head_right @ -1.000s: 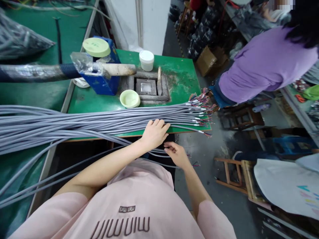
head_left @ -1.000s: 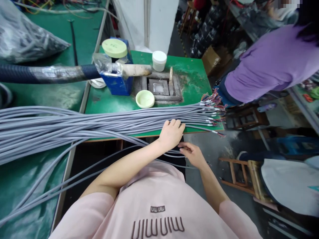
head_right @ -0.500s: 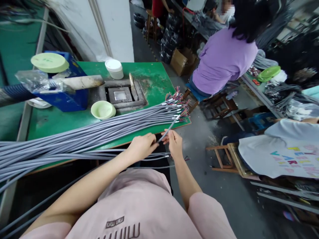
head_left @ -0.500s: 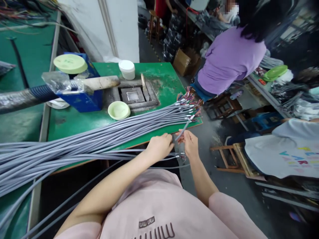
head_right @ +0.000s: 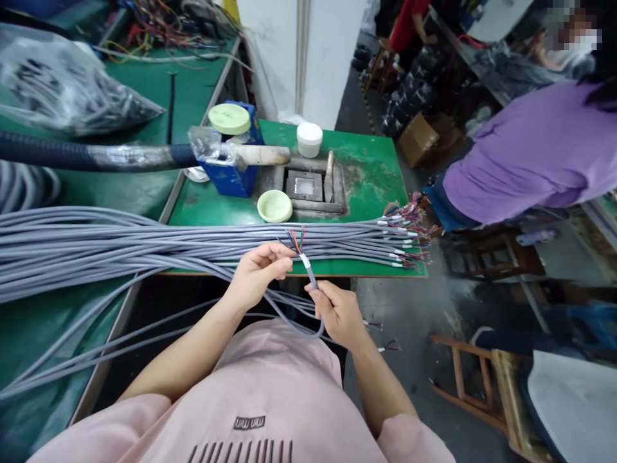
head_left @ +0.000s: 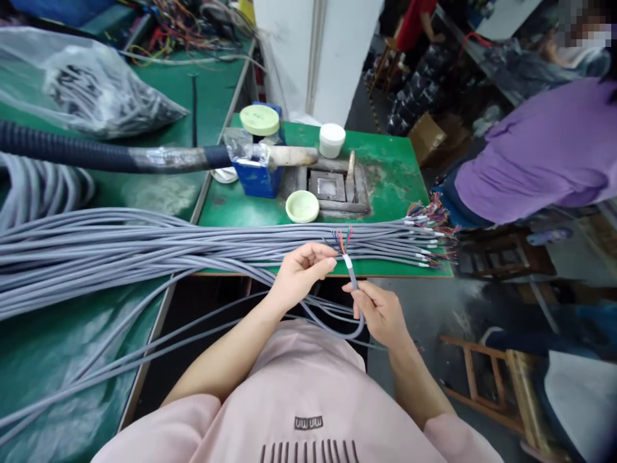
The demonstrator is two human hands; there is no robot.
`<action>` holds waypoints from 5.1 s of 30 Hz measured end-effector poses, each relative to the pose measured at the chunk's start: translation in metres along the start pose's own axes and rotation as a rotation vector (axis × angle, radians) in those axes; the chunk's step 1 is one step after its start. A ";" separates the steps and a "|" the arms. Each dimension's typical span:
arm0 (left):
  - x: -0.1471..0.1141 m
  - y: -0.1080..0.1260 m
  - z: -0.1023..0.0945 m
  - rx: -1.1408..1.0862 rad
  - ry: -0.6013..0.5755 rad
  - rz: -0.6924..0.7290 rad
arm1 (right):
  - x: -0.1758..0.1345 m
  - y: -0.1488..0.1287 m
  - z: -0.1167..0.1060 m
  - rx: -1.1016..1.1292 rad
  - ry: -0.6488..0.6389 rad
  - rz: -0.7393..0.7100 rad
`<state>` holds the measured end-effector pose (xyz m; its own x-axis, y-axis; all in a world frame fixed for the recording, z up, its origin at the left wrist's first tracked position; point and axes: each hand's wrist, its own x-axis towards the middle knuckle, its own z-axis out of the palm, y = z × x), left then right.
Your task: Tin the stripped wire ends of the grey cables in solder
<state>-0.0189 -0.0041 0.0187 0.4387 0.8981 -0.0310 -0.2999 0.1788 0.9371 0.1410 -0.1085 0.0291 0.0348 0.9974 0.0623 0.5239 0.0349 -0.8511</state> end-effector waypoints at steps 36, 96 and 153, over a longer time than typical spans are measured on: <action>0.001 -0.029 0.026 -0.240 0.079 0.006 | 0.057 -0.009 0.010 0.127 0.114 0.056; 0.014 -0.037 -0.048 1.064 -0.047 0.714 | 0.302 0.020 -0.021 -0.966 -0.115 0.218; 0.012 -0.039 -0.048 1.107 -0.032 0.733 | 0.238 -0.045 0.041 -1.151 -0.422 -0.109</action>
<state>-0.0421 0.0189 -0.0349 0.4971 0.6327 0.5938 0.3626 -0.7732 0.5202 0.0907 0.1296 0.0612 -0.2217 0.9421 -0.2515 0.9593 0.2570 0.1172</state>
